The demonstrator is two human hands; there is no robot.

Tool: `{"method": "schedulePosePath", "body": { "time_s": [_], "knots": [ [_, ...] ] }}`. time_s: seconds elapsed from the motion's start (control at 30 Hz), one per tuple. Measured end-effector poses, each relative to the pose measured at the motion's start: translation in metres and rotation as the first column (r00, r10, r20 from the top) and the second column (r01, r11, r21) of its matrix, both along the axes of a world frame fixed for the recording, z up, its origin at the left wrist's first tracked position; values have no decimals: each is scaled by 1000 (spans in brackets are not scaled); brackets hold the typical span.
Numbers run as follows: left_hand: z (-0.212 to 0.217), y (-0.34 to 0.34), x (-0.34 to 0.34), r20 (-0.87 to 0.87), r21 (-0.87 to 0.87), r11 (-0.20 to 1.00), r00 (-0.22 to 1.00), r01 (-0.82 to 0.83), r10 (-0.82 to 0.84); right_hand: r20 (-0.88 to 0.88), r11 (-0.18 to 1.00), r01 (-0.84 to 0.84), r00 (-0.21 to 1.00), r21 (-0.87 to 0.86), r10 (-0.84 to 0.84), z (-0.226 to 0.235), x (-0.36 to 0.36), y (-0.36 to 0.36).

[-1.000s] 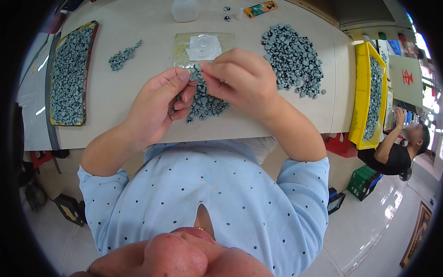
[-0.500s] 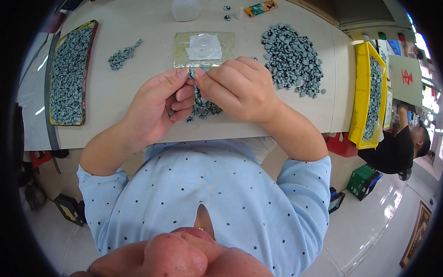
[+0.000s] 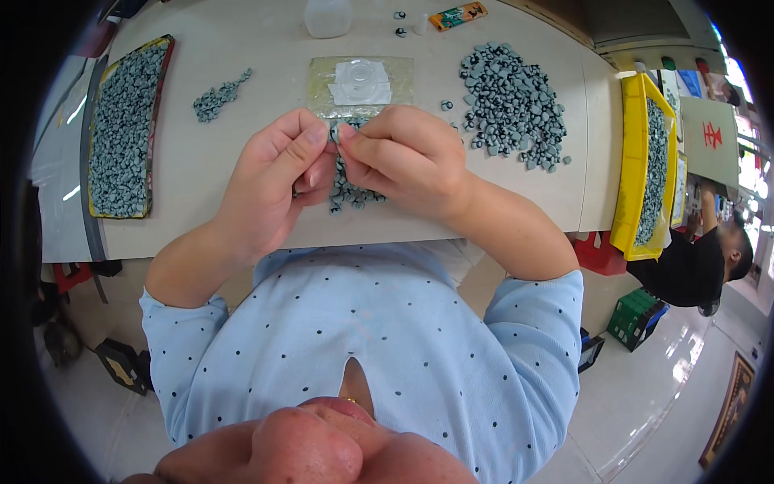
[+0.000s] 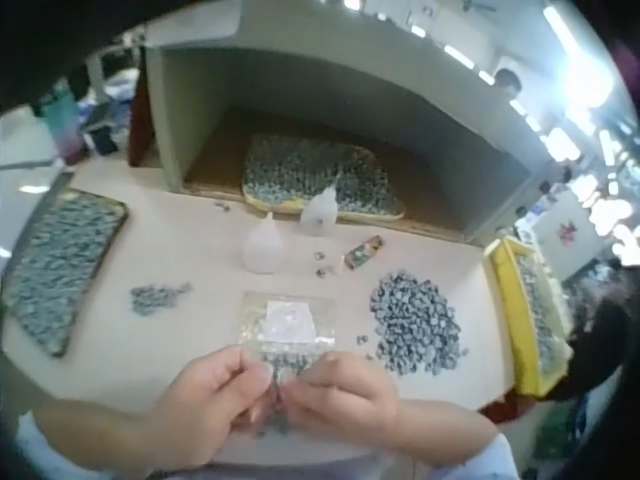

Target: The person assembles small components by picking up plastic parts and eye pieces, attaching them together using adhesive by hand, and setting the assembled pieces on the workbench.

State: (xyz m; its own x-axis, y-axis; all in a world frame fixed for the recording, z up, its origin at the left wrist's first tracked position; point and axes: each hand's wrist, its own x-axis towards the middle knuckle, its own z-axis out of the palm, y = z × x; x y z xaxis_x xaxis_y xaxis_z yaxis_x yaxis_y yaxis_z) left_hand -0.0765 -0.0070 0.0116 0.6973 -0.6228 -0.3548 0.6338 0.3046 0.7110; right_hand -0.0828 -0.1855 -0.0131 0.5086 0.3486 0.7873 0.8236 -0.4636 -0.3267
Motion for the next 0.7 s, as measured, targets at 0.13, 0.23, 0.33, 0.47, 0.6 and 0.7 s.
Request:
{"method": "schedulePosePath", "body": {
  "time_s": [0.13, 0.23, 0.33, 0.47, 0.6, 0.7],
  "knots": [
    [0, -1, 3, 240, 152, 986, 970, -66, 28, -88, 998, -9, 996, 65, 15, 1, 4, 2],
    [-2, -1, 2, 227, 134, 989, 973, -64, 33, -137, 998, 31, 990, 62, -22, 3, 3, 1],
    [-4, -3, 3, 284, 164, 985, 959, -60, 11, -214, 996, 59, 976, 65, -44, 4, -1, 0],
    [-3, -2, 5, 276, 170, 985, 961, -33, -15, -217, 995, 53, 976, 85, -34, 4, -3, 1],
    [-2, 1, 9, 230, 210, 978, 972, -11, -39, -297, 998, 49, 954, 27, -39, 8, -5, -2],
    [-3, 2, 13, 195, 287, 958, 978, 9, -68, -339, 999, 37, 941, 32, -24, 12, -3, -4]
  ]
}}
